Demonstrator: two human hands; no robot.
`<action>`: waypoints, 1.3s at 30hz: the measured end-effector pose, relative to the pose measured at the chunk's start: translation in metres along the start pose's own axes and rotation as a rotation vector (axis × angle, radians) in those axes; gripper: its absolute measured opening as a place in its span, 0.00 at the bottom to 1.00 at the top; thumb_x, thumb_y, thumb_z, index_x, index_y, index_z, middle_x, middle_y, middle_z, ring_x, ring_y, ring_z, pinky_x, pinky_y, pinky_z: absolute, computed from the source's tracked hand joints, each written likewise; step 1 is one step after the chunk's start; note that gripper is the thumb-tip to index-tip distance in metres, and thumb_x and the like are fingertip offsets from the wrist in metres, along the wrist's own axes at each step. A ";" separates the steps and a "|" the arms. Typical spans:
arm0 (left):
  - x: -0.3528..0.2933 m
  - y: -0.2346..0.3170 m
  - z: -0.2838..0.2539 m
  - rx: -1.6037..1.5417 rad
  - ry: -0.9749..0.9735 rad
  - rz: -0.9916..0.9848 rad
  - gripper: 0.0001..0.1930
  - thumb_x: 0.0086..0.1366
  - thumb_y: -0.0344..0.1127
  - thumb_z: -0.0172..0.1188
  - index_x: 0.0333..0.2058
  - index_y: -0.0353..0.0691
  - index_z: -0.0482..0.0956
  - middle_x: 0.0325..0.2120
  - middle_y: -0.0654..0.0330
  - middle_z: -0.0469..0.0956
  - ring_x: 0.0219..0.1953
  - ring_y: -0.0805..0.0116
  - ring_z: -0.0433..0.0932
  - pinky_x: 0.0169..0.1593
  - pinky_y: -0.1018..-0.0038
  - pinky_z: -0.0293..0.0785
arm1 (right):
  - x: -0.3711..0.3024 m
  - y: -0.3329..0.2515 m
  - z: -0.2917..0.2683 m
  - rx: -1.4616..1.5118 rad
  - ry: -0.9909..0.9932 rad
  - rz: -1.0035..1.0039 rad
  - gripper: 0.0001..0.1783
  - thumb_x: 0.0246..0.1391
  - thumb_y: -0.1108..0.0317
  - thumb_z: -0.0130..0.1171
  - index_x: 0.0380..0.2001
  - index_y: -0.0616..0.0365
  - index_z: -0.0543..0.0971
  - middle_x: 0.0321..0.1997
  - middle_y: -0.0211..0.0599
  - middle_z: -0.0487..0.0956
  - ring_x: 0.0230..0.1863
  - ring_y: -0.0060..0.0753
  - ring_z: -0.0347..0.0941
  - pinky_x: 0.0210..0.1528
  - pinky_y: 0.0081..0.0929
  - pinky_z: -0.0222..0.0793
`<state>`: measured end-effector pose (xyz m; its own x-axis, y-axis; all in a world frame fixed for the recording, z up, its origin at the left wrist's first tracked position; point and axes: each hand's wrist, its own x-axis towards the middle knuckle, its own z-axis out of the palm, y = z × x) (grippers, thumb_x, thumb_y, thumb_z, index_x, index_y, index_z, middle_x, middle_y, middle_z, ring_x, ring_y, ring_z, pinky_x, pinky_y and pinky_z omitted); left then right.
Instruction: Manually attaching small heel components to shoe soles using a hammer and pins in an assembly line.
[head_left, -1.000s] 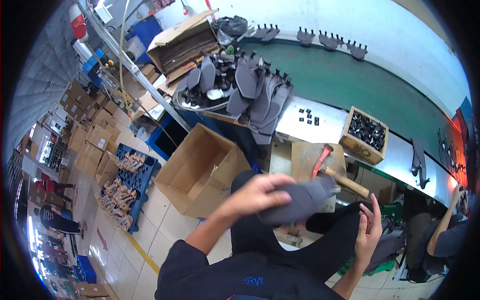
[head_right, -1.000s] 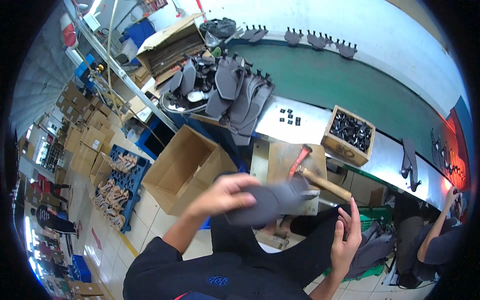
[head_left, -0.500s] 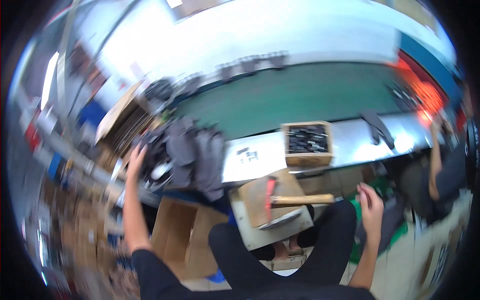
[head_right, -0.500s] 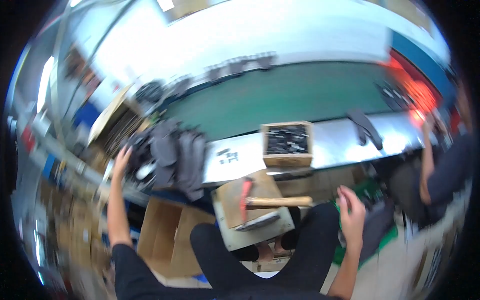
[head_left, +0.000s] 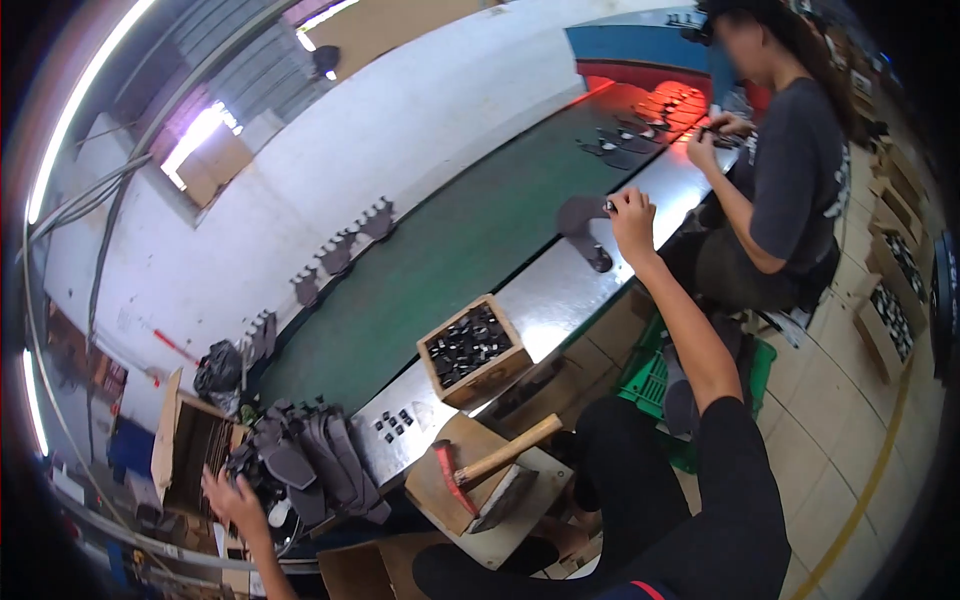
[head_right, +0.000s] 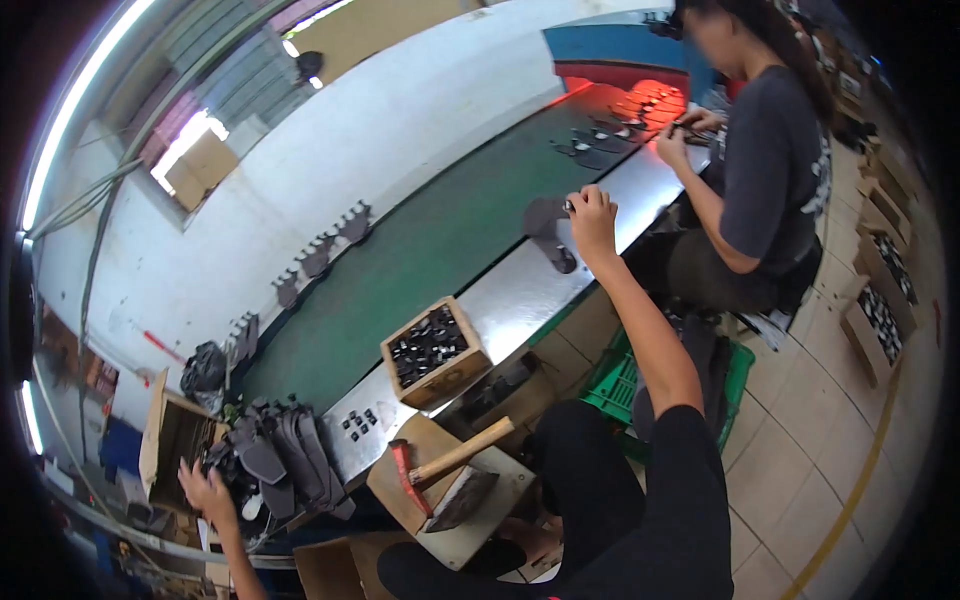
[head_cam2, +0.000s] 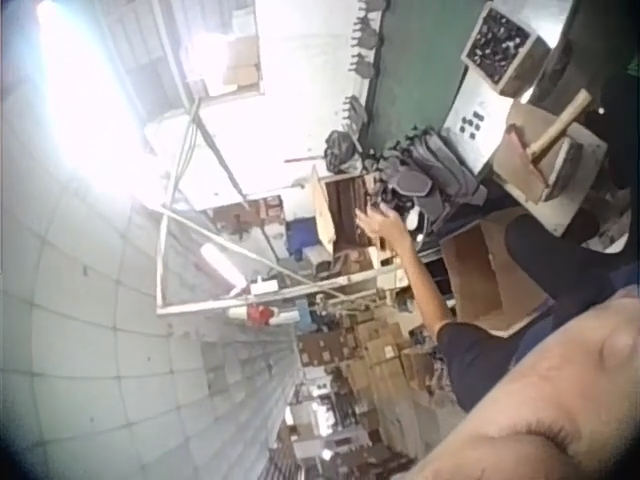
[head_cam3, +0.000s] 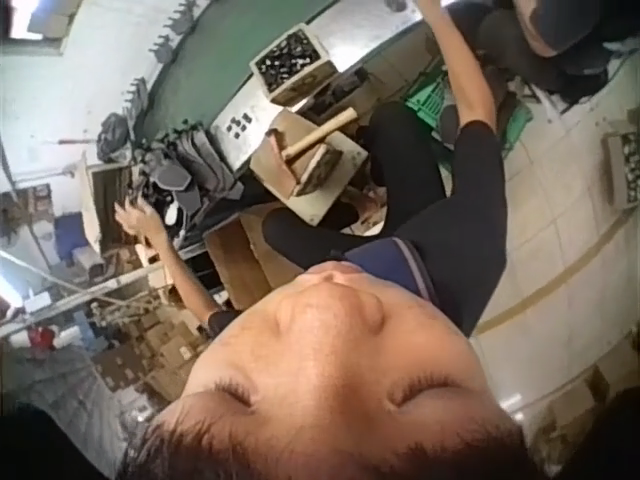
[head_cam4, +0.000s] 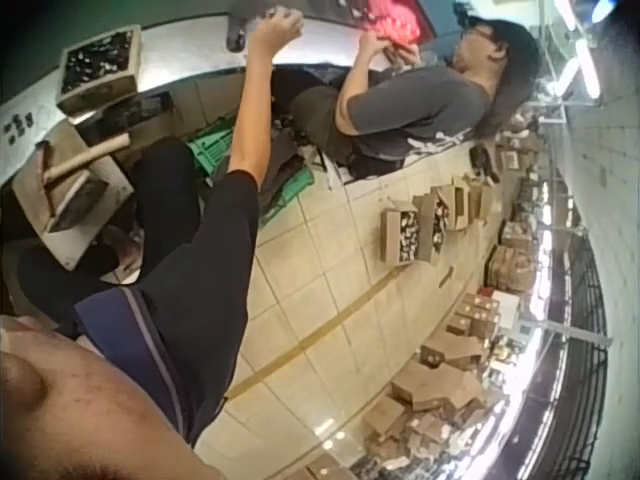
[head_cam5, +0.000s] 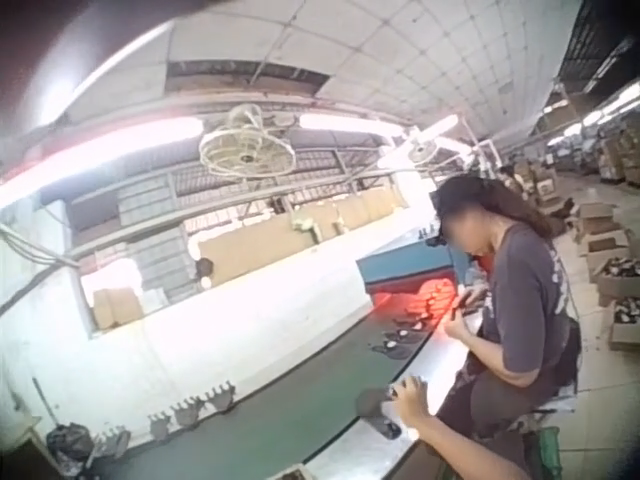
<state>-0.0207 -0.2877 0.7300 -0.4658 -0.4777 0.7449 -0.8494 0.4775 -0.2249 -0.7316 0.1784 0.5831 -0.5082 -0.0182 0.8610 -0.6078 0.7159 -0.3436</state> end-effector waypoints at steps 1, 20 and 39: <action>0.002 0.026 -0.042 0.019 0.064 0.103 0.21 0.68 0.38 0.56 0.57 0.36 0.73 0.67 0.47 0.62 0.69 0.43 0.57 0.69 0.54 0.53 | 0.015 -0.050 -0.013 0.075 0.039 -0.083 0.08 0.51 0.70 0.64 0.36 0.49 0.80 0.41 0.30 0.71 0.46 0.39 0.68 0.50 0.40 0.60; -0.161 0.312 -0.127 -2.164 -0.458 -0.744 0.35 0.65 0.29 0.65 0.66 0.43 0.55 0.53 0.53 0.69 0.47 0.57 0.81 0.42 0.64 0.86 | -0.179 -0.228 -0.183 0.359 -1.287 -0.582 0.34 0.52 0.52 0.68 0.57 0.54 0.68 0.31 0.52 0.82 0.35 0.58 0.80 0.35 0.48 0.76; -0.017 0.424 0.031 -0.783 -0.241 0.308 0.06 0.59 0.30 0.63 0.36 0.39 0.82 0.38 0.54 0.80 0.47 0.55 0.78 0.47 0.60 0.76 | -0.175 -0.148 -0.291 1.412 -0.926 0.991 0.15 0.67 0.64 0.56 0.30 0.66 0.75 0.10 0.24 0.60 0.08 0.15 0.54 0.09 0.19 0.53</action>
<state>-0.3806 -0.1003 0.6021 -0.7612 -0.3450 0.5491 -0.3037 0.9378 0.1682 -0.3753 0.2793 0.5927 -0.7456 -0.6636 -0.0605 0.3129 -0.2685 -0.9111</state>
